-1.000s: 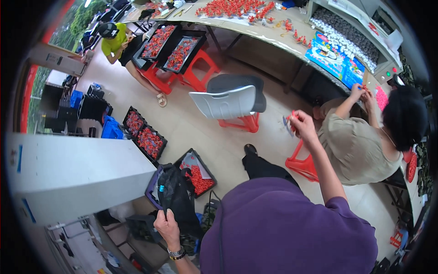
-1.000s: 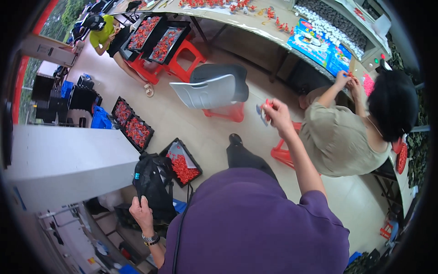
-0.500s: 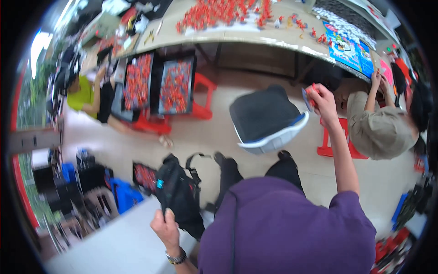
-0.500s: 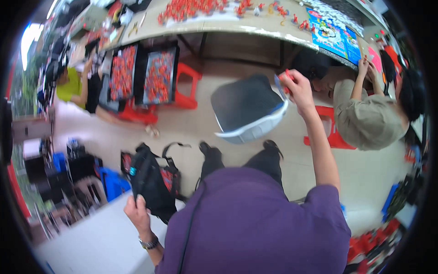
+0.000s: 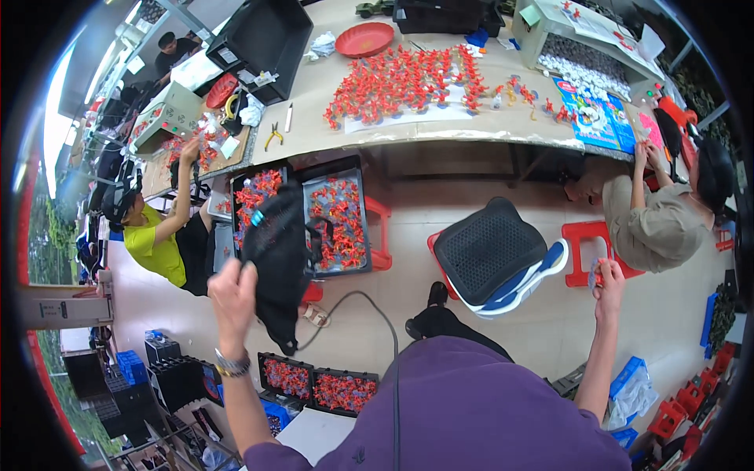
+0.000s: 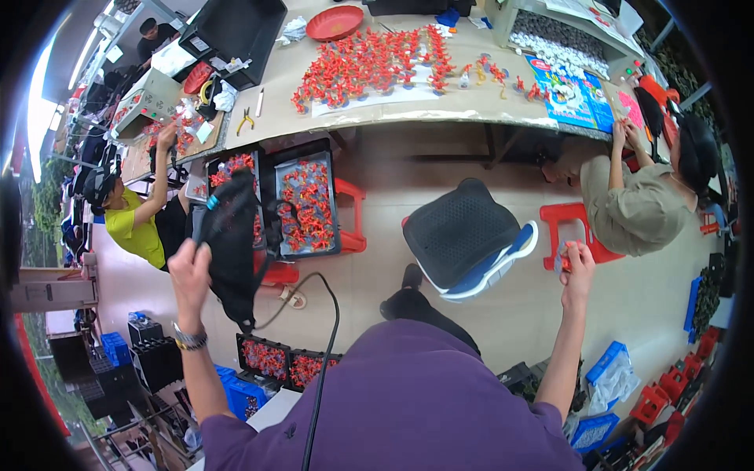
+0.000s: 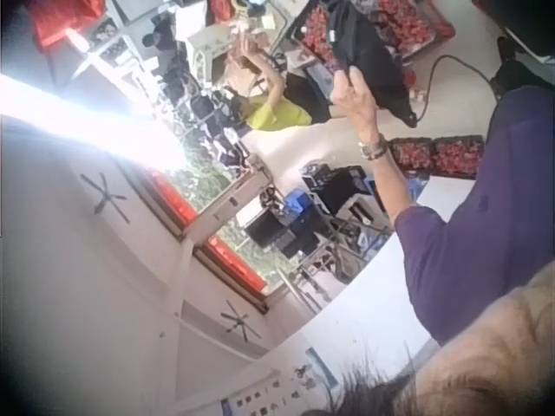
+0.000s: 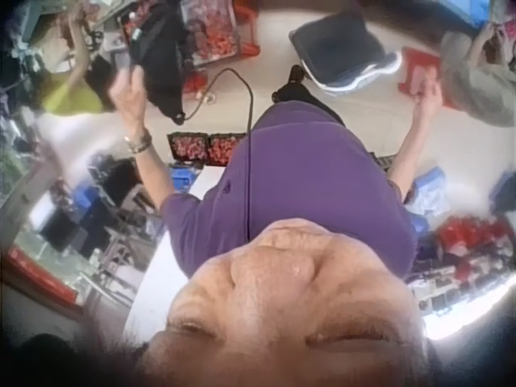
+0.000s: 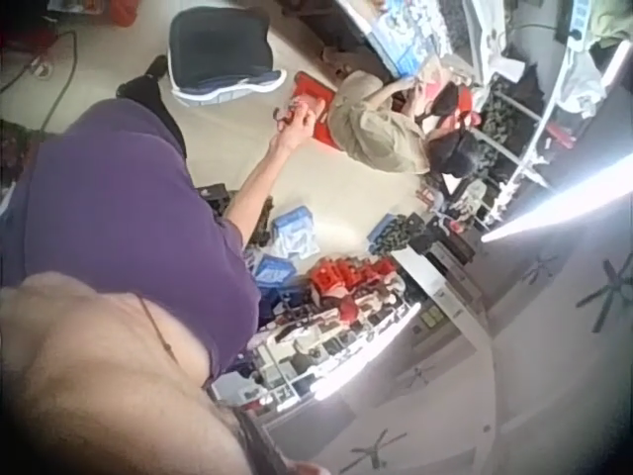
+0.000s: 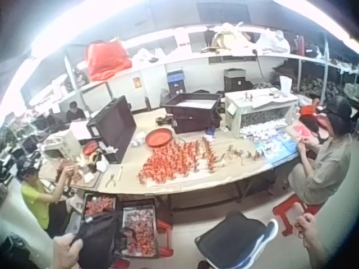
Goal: The person applies glue from a bottle to figurines and attaches plastic accessories to them by hand, walks around the workstation area, and returns to the table to glue more figurine pieces together.
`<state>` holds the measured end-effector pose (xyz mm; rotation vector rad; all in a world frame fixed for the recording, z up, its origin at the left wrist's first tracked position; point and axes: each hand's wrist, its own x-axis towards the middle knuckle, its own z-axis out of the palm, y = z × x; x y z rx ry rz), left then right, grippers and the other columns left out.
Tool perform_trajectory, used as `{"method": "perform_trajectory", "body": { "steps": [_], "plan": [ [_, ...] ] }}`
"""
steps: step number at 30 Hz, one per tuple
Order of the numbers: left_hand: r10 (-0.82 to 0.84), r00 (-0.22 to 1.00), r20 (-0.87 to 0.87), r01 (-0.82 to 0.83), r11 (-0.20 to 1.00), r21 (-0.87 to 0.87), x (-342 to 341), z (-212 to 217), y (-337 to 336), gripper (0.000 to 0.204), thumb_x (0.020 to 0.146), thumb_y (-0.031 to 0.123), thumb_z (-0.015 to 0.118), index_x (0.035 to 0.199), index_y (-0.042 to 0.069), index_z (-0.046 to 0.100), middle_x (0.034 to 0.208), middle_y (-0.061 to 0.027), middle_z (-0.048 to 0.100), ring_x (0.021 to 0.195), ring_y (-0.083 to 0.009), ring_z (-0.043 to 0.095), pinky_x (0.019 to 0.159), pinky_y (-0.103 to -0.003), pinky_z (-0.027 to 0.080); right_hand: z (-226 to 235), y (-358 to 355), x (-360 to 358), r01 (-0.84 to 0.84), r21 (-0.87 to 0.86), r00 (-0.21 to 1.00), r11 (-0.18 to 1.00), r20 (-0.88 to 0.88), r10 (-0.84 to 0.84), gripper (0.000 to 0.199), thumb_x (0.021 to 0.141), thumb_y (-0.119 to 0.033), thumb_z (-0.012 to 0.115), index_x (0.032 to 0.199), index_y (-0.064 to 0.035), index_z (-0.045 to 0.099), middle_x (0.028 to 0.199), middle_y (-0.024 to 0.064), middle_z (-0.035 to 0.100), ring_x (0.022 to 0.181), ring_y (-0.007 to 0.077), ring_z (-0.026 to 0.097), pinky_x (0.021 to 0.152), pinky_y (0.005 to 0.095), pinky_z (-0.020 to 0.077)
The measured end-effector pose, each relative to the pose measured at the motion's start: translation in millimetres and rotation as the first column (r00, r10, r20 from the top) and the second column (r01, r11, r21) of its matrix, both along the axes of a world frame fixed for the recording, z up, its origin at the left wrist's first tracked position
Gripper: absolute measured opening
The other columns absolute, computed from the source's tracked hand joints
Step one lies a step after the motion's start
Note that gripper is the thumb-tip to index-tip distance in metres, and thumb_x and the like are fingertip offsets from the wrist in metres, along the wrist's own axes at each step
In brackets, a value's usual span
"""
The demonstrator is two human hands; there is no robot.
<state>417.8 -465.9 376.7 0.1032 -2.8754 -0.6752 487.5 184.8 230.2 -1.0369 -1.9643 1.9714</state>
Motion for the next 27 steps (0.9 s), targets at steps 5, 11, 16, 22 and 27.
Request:
{"method": "perform_trajectory", "body": {
  "steps": [5, 11, 16, 22, 27],
  "plan": [
    [0.109, 0.992, -0.059, -0.086, 0.949, 0.303, -100.8, 43.1, -7.6, 0.028, 0.093, 0.014, 0.057, 0.069, 0.004, 0.046, 0.058, 0.0037, 0.044, 0.042, -0.0042, 0.040, 0.038, -0.024, 0.031, -11.4, 15.8, -6.3, 0.111, -0.049, 0.982, 0.993, -0.150, -0.117, 0.019, 0.099, -0.027, 0.056, 0.097, -0.0087, 0.058, 0.078, -0.0029, 0.055, 0.052, 0.0004, 0.041, 0.038, 0.0171, 0.0244],
    [0.045, 0.991, -0.123, -0.004, 0.948, 0.318, -230.9, 62.5, -45.2, 0.024, 0.092, 0.013, 0.058, 0.070, 0.006, 0.052, 0.061, 0.0062, 0.042, 0.048, -0.0018, 0.037, 0.041, -0.022, 0.029, -13.8, 8.4, -16.8, 0.241, -0.061, 0.960, 0.969, -0.133, -0.247, 0.020, 0.098, -0.028, 0.057, 0.096, -0.0087, 0.058, 0.076, -0.0033, 0.054, 0.051, 0.0004, 0.040, 0.038, 0.0171, 0.0241],
    [-0.042, 0.984, -0.173, 0.017, 0.990, -0.141, -342.2, 73.2, -44.6, 0.030, 0.086, 0.020, 0.060, 0.072, -0.004, 0.050, 0.058, -0.0150, 0.047, 0.056, -0.0201, 0.052, 0.056, -0.037, 0.040, -26.3, 8.7, -37.3, 0.338, -0.015, 0.932, 0.941, -0.133, -0.337, 0.020, 0.098, -0.029, 0.058, 0.097, -0.0093, 0.059, 0.077, -0.0035, 0.055, 0.050, 0.0002, 0.040, 0.038, 0.0169, 0.0237],
    [-0.148, 0.981, -0.127, 0.110, 0.957, -0.269, -460.4, 51.0, -50.7, 0.033, 0.088, 0.024, 0.059, 0.074, -0.005, 0.050, 0.066, -0.0270, 0.051, 0.060, -0.0395, 0.051, 0.059, -0.045, 0.040, -27.3, -12.6, -100.6, 0.459, 0.050, 0.888, 0.887, -0.048, -0.457, 0.019, 0.098, -0.028, 0.058, 0.099, -0.0092, 0.060, 0.077, -0.0027, 0.057, 0.050, 0.0000, 0.042, 0.038, 0.0160, 0.0242],
    [-0.319, 0.948, 0.009, 0.289, 0.843, -0.454, -552.6, 34.0, -71.0, 0.030, 0.090, 0.021, 0.059, 0.075, -0.001, 0.046, 0.063, -0.0262, 0.050, 0.066, -0.0463, 0.052, 0.055, -0.048, 0.038, -26.7, -45.0, -194.7, 0.442, 0.018, 0.897, 0.897, 0.018, -0.442, 0.018, 0.097, -0.027, 0.059, 0.099, -0.0090, 0.060, 0.077, -0.0023, 0.058, 0.049, 0.0011, 0.043, 0.039, 0.0166, 0.0256]
  ]
}}
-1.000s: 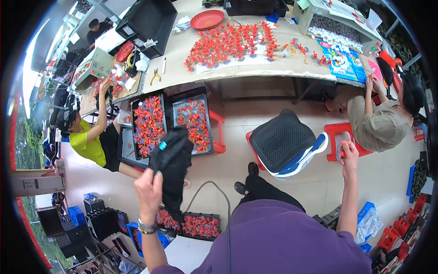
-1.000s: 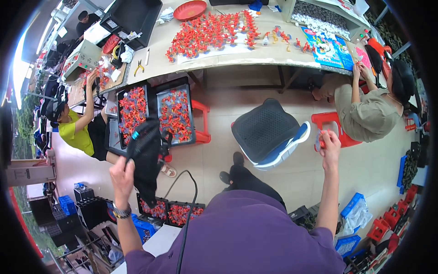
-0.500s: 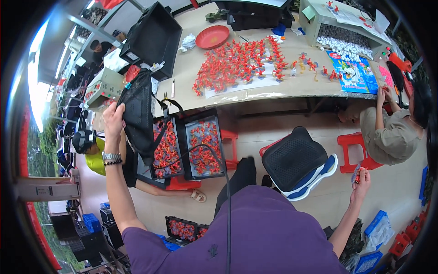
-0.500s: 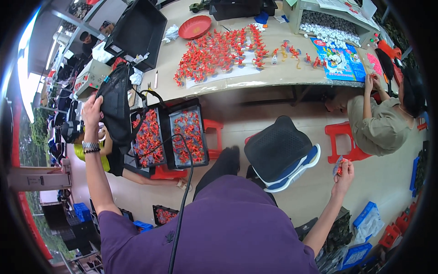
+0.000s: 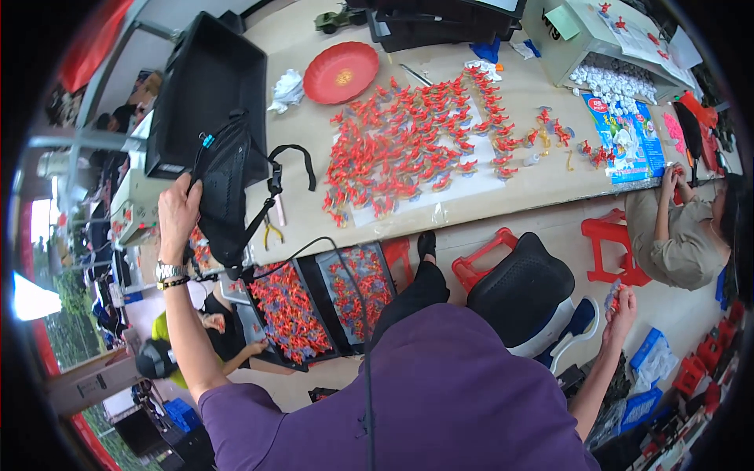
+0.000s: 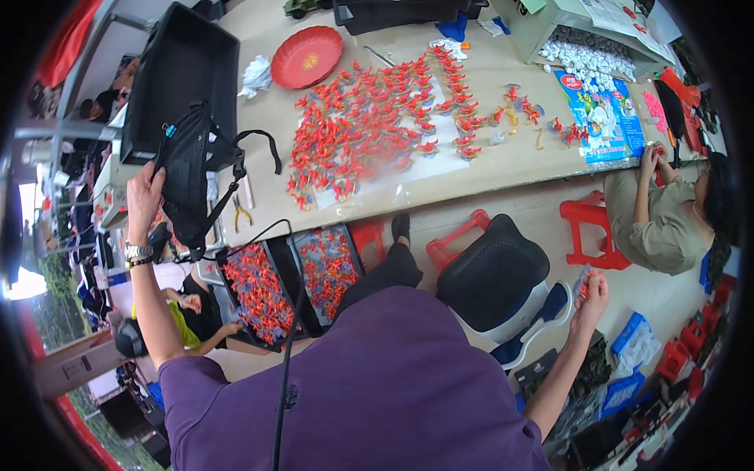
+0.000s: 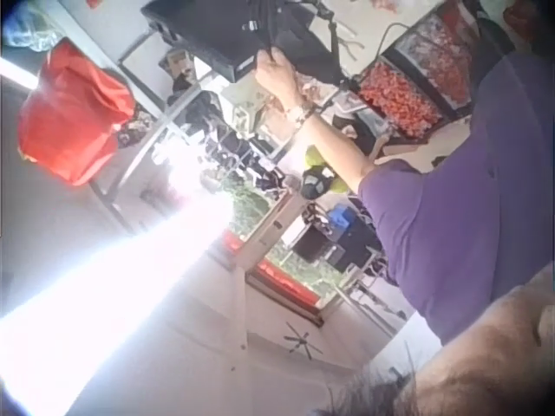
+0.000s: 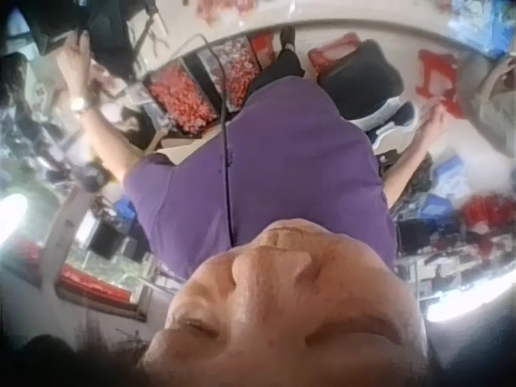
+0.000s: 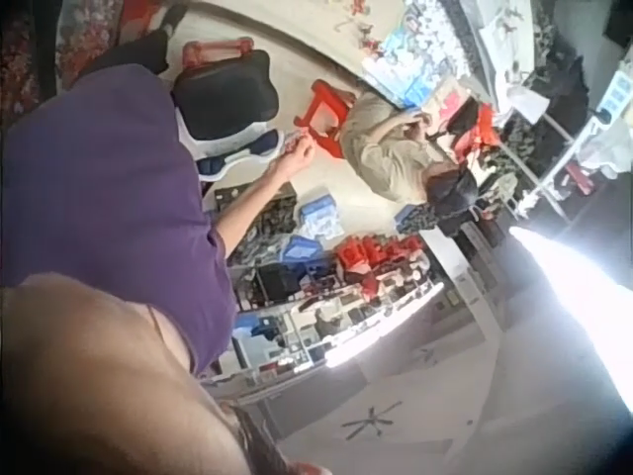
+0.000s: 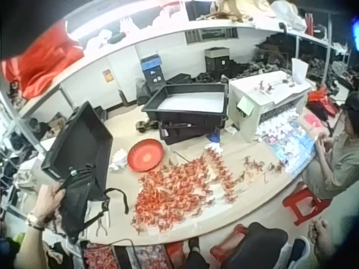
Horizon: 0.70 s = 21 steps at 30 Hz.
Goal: The person applies glue from a bottle to figurines and attaches plastic accessories to them by hand, walks around the workstation area, and returns to the table to glue more figurine pieces together.
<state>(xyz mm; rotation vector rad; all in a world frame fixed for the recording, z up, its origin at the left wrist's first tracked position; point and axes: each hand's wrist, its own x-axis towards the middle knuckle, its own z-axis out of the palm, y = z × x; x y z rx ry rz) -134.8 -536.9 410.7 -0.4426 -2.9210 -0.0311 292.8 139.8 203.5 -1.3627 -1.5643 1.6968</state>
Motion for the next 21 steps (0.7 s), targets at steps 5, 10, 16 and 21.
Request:
{"method": "perform_trajectory", "body": {
  "steps": [5, 10, 16, 21],
  "plan": [
    [-0.160, 0.987, 0.030, 0.162, 0.982, -0.101, -52.9, -40.5, -15.3, 0.026, 0.091, 0.018, 0.058, 0.074, 0.001, 0.047, 0.067, -0.0239, 0.052, 0.065, -0.0447, 0.054, 0.055, -0.049, 0.041, 7.6, -28.4, -67.8, -0.086, -0.032, 0.996, 0.996, 0.007, 0.086, 0.021, 0.098, -0.028, 0.058, 0.101, -0.0076, 0.062, 0.074, -0.0022, 0.056, 0.048, 0.0021, 0.042, 0.039, 0.0177, 0.0250],
    [-0.146, 0.975, 0.165, 0.176, 0.967, -0.183, -78.7, -123.2, -28.2, 0.017, 0.091, 0.015, 0.057, 0.084, 0.000, 0.057, 0.074, -0.0239, 0.059, 0.069, -0.0430, 0.058, 0.058, -0.048, 0.045, 16.6, -58.8, -124.1, -0.066, -0.021, 0.990, 0.998, 0.124, 0.068, 0.016, 0.097, -0.023, 0.057, 0.100, -0.0085, 0.062, 0.072, -0.0038, 0.053, 0.052, 0.0029, 0.044, 0.041, 0.0183, 0.0277],
    [-0.166, 0.970, 0.177, 0.204, 0.953, -0.223, -80.8, -196.0, -56.4, 0.022, 0.095, 0.020, 0.052, 0.081, 0.003, 0.052, 0.073, -0.0220, 0.059, 0.068, -0.0414, 0.061, 0.055, -0.049, 0.047, 27.2, -70.3, -163.4, -0.072, -0.005, 0.975, 0.997, 0.209, 0.072, 0.014, 0.095, -0.023, 0.059, 0.091, -0.0095, 0.060, 0.068, -0.0038, 0.053, 0.050, 0.0034, 0.043, 0.041, 0.0191, 0.0281],
    [-0.175, 0.959, 0.224, 0.228, 0.944, -0.237, -79.2, -232.1, -52.1, 0.014, 0.093, 0.015, 0.054, 0.088, 0.002, 0.054, 0.081, -0.0189, 0.062, 0.070, -0.0381, 0.063, 0.056, -0.048, 0.049, 21.2, -55.4, -204.7, -0.117, 0.056, 0.952, 0.992, 0.292, 0.096, 0.016, 0.094, -0.023, 0.061, 0.091, -0.0074, 0.060, 0.067, -0.0032, 0.052, 0.051, 0.0026, 0.043, 0.042, 0.0189, 0.0268]
  ]
}}
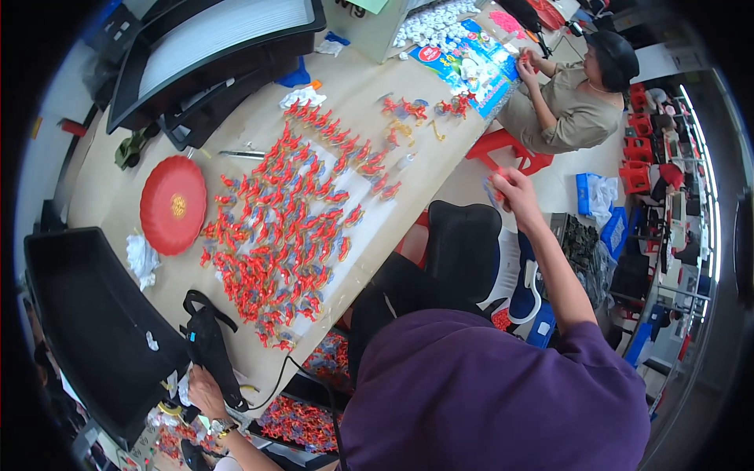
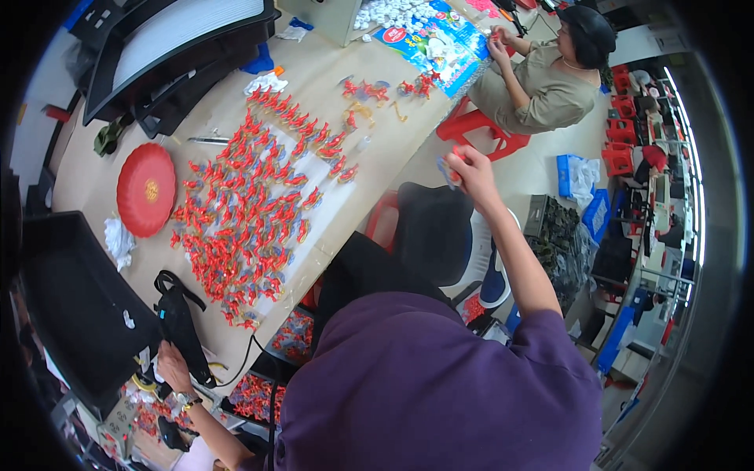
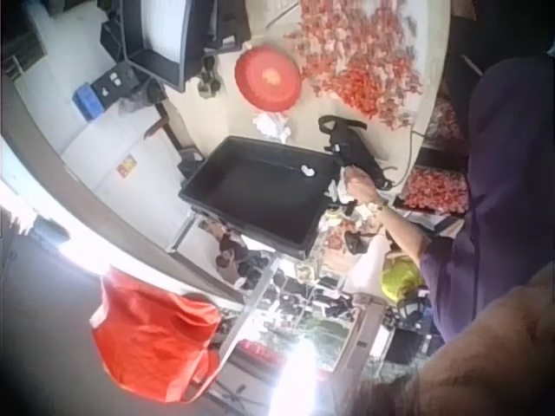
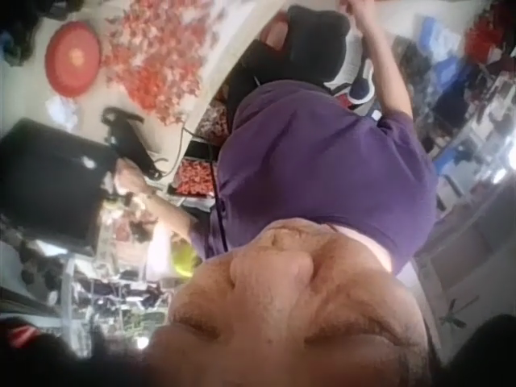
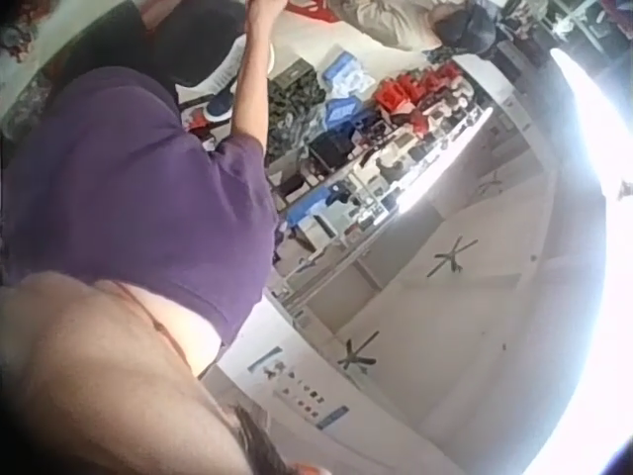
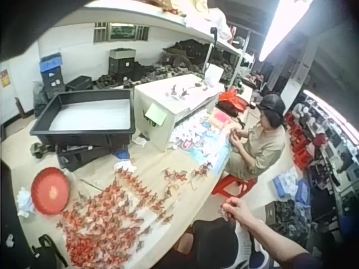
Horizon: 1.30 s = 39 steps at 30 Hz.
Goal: The person applies glue from a bottle to figurines and attaches plastic accessories to them by hand, walks around the workstation area, and returns to the table to glue more figurine pieces together.
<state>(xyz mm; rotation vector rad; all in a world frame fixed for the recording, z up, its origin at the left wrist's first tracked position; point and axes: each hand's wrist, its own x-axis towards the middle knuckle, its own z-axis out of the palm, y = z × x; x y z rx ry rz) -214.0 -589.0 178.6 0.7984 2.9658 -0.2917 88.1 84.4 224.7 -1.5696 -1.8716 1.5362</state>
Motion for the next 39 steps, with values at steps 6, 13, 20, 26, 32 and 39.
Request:
{"method": "perform_trajectory", "body": {
  "steps": [6, 13, 20, 26, 32, 39],
  "plan": [
    [0.091, 0.995, -0.049, -0.088, 0.995, 0.048, 15.5, -17.4, 19.4, 0.018, 0.095, 0.018, 0.053, 0.086, 0.002, 0.051, 0.081, -0.0197, 0.061, 0.069, -0.0397, 0.062, 0.055, -0.050, 0.048, -63.4, 50.0, -67.6, -0.197, 0.300, 0.980, 0.933, 0.082, 0.180, 0.020, 0.089, -0.019, 0.067, 0.094, 0.0000, 0.064, 0.068, 0.0024, 0.058, 0.061, 0.0100, 0.055, 0.057, 0.0272, 0.0455],
    [0.172, 0.983, 0.058, -0.174, 0.985, 0.019, 54.8, -43.0, 56.5, 0.026, 0.096, 0.024, 0.055, 0.084, 0.001, 0.050, 0.080, -0.0225, 0.060, 0.072, -0.0432, 0.060, 0.056, -0.052, 0.046, -98.5, 141.9, -137.0, -0.280, 0.589, 0.960, 0.758, 0.154, 0.235, 0.022, 0.085, -0.018, 0.071, 0.093, 0.0008, 0.065, 0.075, 0.0088, 0.061, 0.067, 0.0156, 0.059, 0.062, 0.0309, 0.0470],
    [0.397, 0.914, -0.079, -0.393, 0.918, 0.060, 74.1, -36.9, 82.0, 0.033, 0.092, 0.035, 0.064, 0.097, 0.003, 0.060, 0.083, -0.0186, 0.064, 0.070, -0.0365, 0.063, 0.056, -0.044, 0.046, -129.3, 215.4, -187.4, -0.553, 0.642, 0.831, 0.531, 0.381, 0.405, 0.023, 0.083, -0.019, 0.071, 0.097, -0.0021, 0.067, 0.093, 0.0156, 0.063, 0.080, 0.0298, 0.063, 0.072, 0.0380, 0.0498],
    [0.397, 0.913, 0.092, -0.407, 0.901, 0.150, 119.3, -69.5, 130.7, 0.029, 0.091, 0.031, 0.064, 0.095, 0.002, 0.060, 0.081, -0.0182, 0.064, 0.068, -0.0355, 0.062, 0.056, -0.043, 0.047, -155.8, 216.6, -214.8, -0.579, 0.628, 0.811, 0.520, 0.375, 0.450, 0.023, 0.083, -0.019, 0.071, 0.097, -0.0016, 0.066, 0.093, 0.0138, 0.061, 0.080, 0.0304, 0.063, 0.073, 0.0385, 0.0497],
    [0.319, 0.906, 0.277, -0.396, 0.870, 0.294, 150.9, -111.4, 188.7, 0.025, 0.090, 0.026, 0.065, 0.093, 0.002, 0.060, 0.079, -0.0178, 0.063, 0.067, -0.0344, 0.062, 0.056, -0.042, 0.047, -166.0, 208.0, -224.6, -0.630, 0.677, 0.751, 0.381, 0.404, 0.523, 0.022, 0.083, -0.019, 0.072, 0.095, -0.0017, 0.065, 0.092, 0.0136, 0.060, 0.080, 0.0289, 0.063, 0.071, 0.0378, 0.0500],
    [0.237, 0.864, 0.445, -0.440, 0.785, 0.436, 197.1, -160.5, 246.2, 0.020, 0.088, 0.020, 0.066, 0.091, 0.002, 0.060, 0.077, -0.0172, 0.062, 0.065, -0.0332, 0.062, 0.056, -0.041, 0.048, -134.1, 138.6, -255.6, -0.574, 0.757, 0.688, 0.313, 0.239, 0.686, 0.021, 0.082, -0.014, 0.071, 0.097, -0.0028, 0.063, 0.090, 0.0108, 0.059, 0.079, 0.0277, 0.062, 0.070, 0.0371, 0.0504]
  ]
}}
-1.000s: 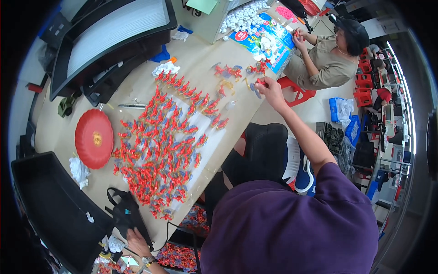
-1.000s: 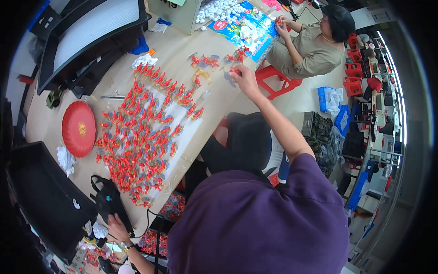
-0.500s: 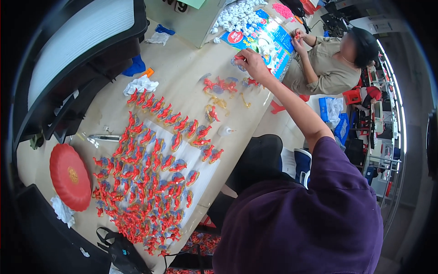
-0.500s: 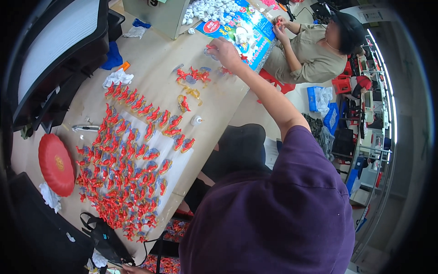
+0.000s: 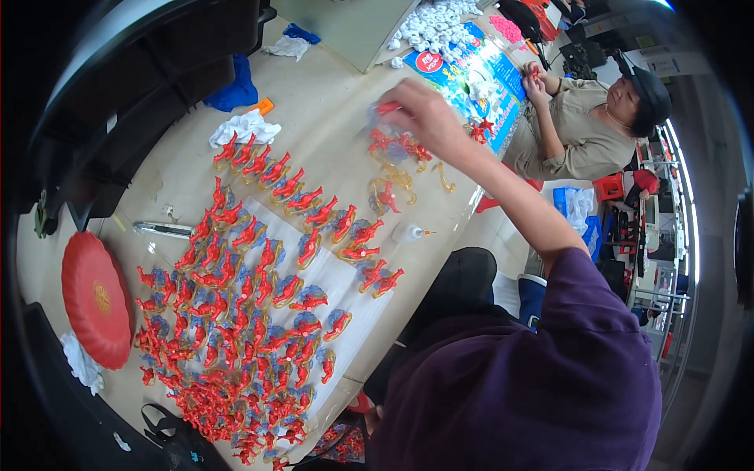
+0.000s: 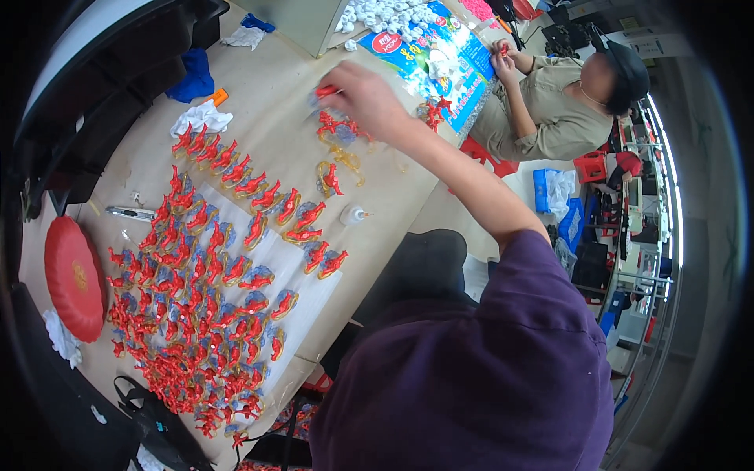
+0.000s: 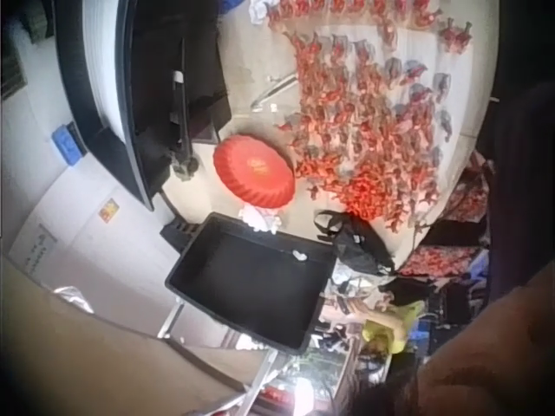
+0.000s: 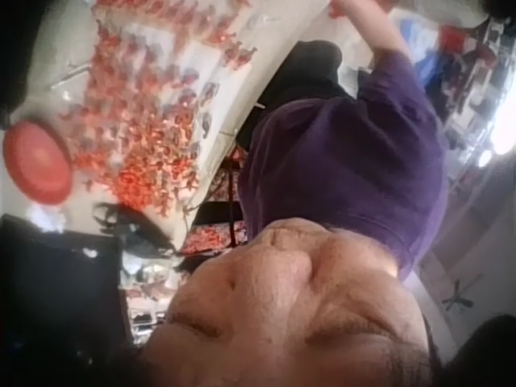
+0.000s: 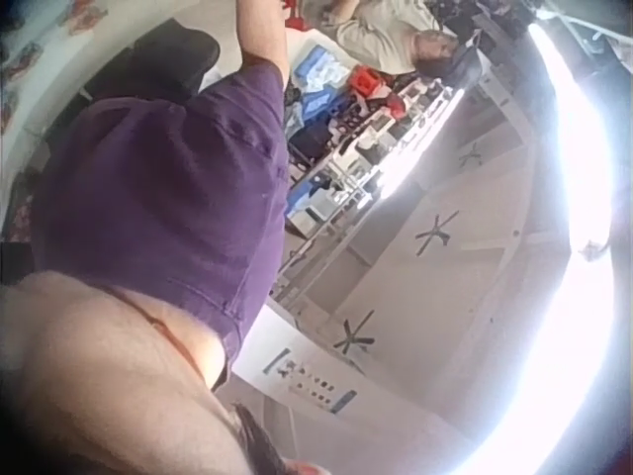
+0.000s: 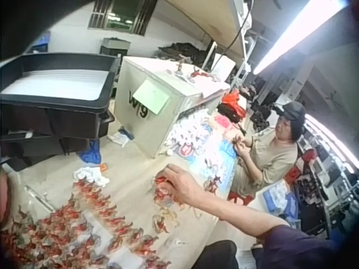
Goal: The person applies glue from a bottle to figurines and attaches plastic accessories to them by hand, walks around the workstation area, and returns to the table to glue more figurine pieces together.
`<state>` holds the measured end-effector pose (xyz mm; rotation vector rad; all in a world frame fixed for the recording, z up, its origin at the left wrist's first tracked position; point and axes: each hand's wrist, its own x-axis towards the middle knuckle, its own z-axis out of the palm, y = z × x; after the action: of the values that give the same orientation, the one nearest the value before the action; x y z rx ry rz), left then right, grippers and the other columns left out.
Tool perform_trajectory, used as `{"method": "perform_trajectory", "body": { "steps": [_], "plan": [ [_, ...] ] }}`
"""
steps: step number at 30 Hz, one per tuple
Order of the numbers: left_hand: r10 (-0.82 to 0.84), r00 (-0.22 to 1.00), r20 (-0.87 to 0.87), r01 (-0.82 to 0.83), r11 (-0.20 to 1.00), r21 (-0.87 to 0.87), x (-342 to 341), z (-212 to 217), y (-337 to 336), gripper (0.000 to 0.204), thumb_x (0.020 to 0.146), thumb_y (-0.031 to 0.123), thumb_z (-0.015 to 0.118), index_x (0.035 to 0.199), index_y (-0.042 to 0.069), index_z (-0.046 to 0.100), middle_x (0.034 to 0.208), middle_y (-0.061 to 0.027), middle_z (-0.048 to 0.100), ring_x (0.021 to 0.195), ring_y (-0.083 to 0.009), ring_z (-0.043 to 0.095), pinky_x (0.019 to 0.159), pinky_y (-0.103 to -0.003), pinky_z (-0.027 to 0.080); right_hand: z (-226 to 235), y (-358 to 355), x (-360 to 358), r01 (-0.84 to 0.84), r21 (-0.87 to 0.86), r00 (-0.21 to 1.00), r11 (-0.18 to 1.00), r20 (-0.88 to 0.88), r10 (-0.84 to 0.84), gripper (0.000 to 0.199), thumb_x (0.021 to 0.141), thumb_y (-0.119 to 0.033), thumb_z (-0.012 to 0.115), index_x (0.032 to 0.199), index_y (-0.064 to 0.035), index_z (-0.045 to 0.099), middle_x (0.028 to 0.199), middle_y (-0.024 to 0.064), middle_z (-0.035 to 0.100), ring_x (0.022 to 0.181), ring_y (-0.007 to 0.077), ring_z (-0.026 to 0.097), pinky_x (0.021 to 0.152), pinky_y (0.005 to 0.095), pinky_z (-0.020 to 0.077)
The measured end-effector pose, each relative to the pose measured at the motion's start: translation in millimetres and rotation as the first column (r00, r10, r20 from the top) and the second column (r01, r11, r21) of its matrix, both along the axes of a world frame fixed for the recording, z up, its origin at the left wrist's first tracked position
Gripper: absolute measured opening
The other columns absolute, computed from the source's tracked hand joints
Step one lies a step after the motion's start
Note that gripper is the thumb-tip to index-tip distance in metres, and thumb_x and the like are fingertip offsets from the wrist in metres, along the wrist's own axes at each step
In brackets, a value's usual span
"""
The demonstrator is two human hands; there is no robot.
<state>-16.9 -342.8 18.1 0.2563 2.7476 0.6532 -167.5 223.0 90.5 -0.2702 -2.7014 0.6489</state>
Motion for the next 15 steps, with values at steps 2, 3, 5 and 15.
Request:
{"method": "perform_trajectory", "body": {
  "steps": [2, 3, 5, 15],
  "plan": [
    [-0.013, 0.999, 0.030, 0.010, 0.997, 0.075, 8.2, -12.4, 15.4, 0.018, 0.088, 0.019, 0.067, 0.090, 0.002, 0.060, 0.077, -0.0171, 0.062, 0.065, -0.0328, 0.061, 0.056, -0.041, 0.048, -14.0, -10.6, -15.3, -0.191, 0.095, 0.982, 0.977, 0.025, 0.190, 0.017, 0.082, -0.010, 0.068, 0.097, -0.0031, 0.062, 0.091, 0.0103, 0.058, 0.078, 0.0266, 0.062, 0.069, 0.0358, 0.0509],
    [-0.019, 0.999, 0.045, 0.013, 0.994, 0.111, 12.7, -18.4, 23.9, 0.018, 0.088, 0.018, 0.067, 0.090, 0.002, 0.060, 0.076, -0.0170, 0.062, 0.065, -0.0326, 0.061, 0.056, -0.041, 0.048, -19.1, -12.1, -22.5, -0.195, 0.099, 0.981, 0.976, 0.025, 0.194, 0.017, 0.082, -0.010, 0.068, 0.097, -0.0031, 0.062, 0.091, 0.0103, 0.058, 0.078, 0.0266, 0.062, 0.069, 0.0358, 0.0509],
    [-0.033, 0.997, 0.075, 0.019, 0.983, 0.182, 22.1, -30.1, 41.7, 0.016, 0.087, 0.016, 0.067, 0.089, 0.002, 0.060, 0.076, -0.0168, 0.062, 0.064, -0.0322, 0.061, 0.056, -0.040, 0.048, -27.2, -12.6, -34.4, -0.229, 0.235, 0.973, 0.945, 0.082, 0.215, 0.018, 0.083, -0.014, 0.068, 0.099, -0.0057, 0.062, 0.093, 0.0092, 0.057, 0.081, 0.0269, 0.061, 0.071, 0.0375, 0.0506],
    [-0.119, 0.974, 0.194, 0.012, 0.877, 0.480, 74.3, -75.8, 99.6, 0.011, 0.085, 0.008, 0.069, 0.086, 0.002, 0.060, 0.073, -0.0160, 0.061, 0.062, -0.0304, 0.060, 0.056, -0.039, 0.049, -44.1, -17.0, -45.8, -0.323, 0.224, 0.944, 0.919, 0.137, 0.299, 0.021, 0.086, -0.016, 0.068, 0.104, -0.0072, 0.062, 0.102, 0.0069, 0.060, 0.092, 0.0261, 0.061, 0.078, 0.0406, 0.0499]
  ]
}}
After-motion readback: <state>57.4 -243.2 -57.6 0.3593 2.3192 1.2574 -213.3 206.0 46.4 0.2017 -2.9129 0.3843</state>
